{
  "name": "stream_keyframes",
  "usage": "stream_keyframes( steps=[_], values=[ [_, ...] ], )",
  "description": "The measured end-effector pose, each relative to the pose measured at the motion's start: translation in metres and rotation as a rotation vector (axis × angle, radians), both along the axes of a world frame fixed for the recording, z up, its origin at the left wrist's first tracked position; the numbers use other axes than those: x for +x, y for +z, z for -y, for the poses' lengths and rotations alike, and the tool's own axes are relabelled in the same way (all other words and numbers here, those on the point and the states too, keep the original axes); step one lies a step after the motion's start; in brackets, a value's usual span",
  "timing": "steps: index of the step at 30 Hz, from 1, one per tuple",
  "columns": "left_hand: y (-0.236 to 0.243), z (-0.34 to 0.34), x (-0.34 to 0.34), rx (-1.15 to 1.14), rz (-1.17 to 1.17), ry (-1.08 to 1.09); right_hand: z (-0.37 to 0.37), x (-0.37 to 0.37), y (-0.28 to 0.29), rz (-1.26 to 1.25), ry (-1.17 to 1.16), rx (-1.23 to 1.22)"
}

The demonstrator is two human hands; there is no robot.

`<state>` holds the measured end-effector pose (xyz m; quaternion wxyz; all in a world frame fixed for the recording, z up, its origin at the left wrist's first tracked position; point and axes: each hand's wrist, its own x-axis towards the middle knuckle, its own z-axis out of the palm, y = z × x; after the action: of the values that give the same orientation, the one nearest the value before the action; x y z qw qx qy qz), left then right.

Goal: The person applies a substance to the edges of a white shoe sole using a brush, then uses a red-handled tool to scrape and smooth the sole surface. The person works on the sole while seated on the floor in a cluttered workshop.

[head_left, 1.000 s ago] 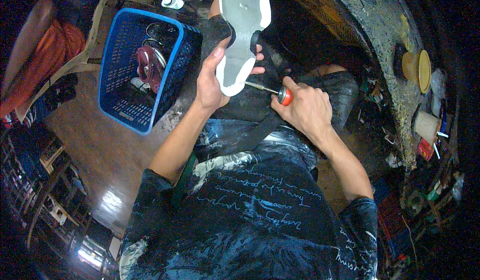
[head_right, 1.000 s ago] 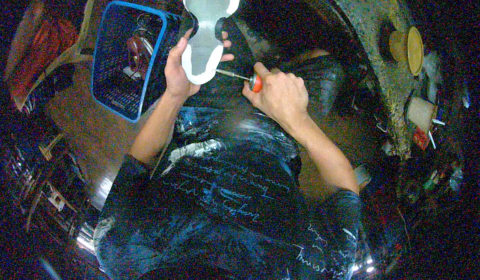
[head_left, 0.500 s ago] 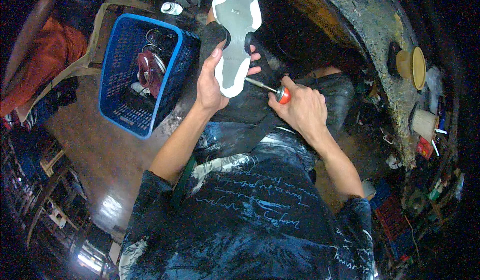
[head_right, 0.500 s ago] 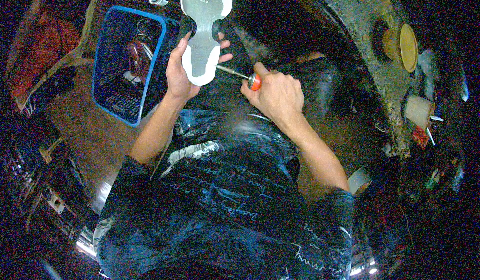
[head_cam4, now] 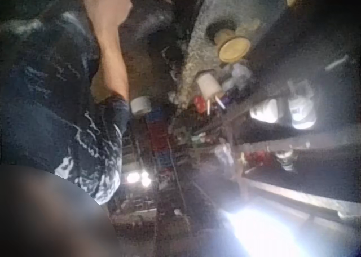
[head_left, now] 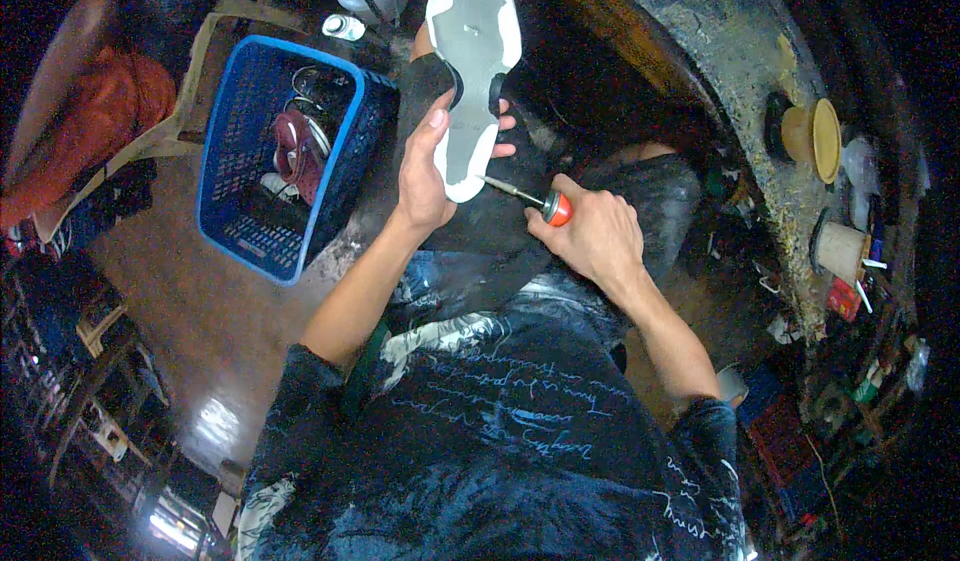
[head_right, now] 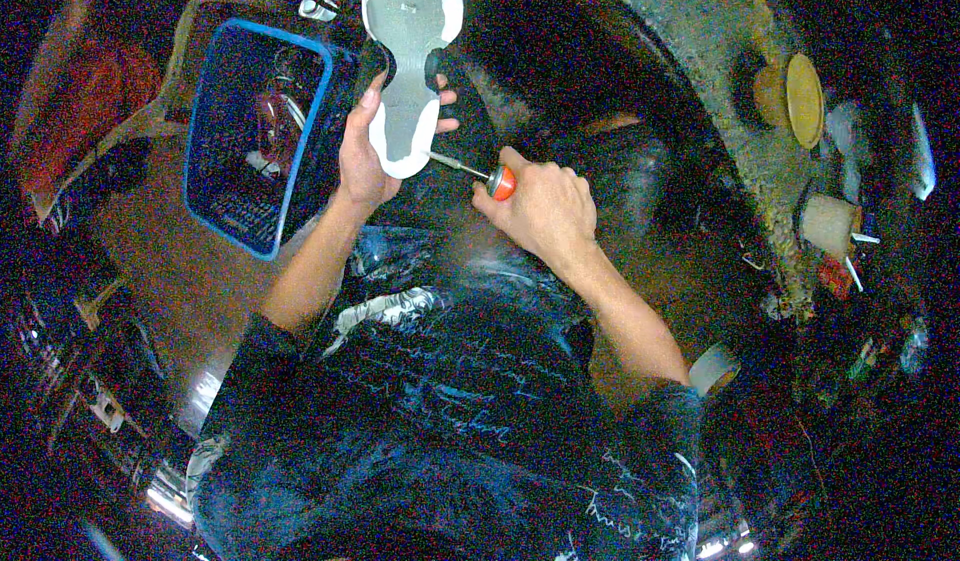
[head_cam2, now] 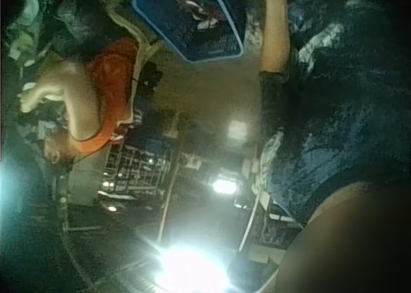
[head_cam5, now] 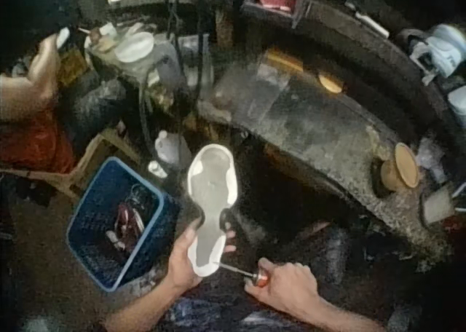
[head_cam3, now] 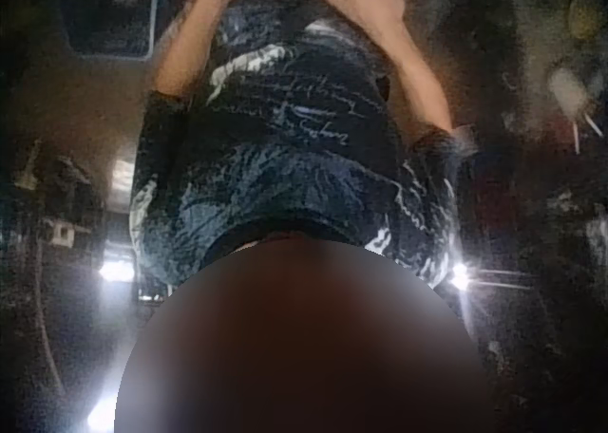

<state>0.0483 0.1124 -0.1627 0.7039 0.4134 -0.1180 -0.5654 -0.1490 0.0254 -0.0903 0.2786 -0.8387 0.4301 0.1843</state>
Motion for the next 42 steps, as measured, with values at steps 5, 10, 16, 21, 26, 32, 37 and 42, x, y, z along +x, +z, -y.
stream_keyframes(
  steps=[5,10,16,21,26,32,37,42],
  values=[
    [0.009,0.009,-0.011,0.113,0.027,0.134,0.012,-0.005,-0.006,0.069,-0.199,0.082],
    [0.012,0.02,-0.018,0.2,0.11,0.173,0.027,-0.007,-0.015,0.198,-0.339,0.191],
    [0.025,0.012,-0.016,0.207,0.034,0.165,0.053,-0.01,-0.023,0.393,-0.815,0.834],
    [0.036,-0.034,0.01,0.135,-0.173,-0.057,0.066,-0.025,-0.04,0.756,-1.067,1.236],
    [0.033,-0.067,0.022,0.515,0.094,-0.105,0.072,-0.033,-0.067,1.008,-0.96,1.066],
    [0.037,-0.079,0.022,0.597,1.178,-0.21,0.062,-0.038,-0.061,0.943,-0.883,0.786],
    [0.044,-0.062,0.014,0.555,1.377,-0.087,0.041,-0.041,-0.035,0.886,-0.669,0.817],
    [0.069,-0.016,0.004,0.252,1.291,-0.025,0.023,-0.033,-0.007,0.819,-0.52,0.729]
  ],
)
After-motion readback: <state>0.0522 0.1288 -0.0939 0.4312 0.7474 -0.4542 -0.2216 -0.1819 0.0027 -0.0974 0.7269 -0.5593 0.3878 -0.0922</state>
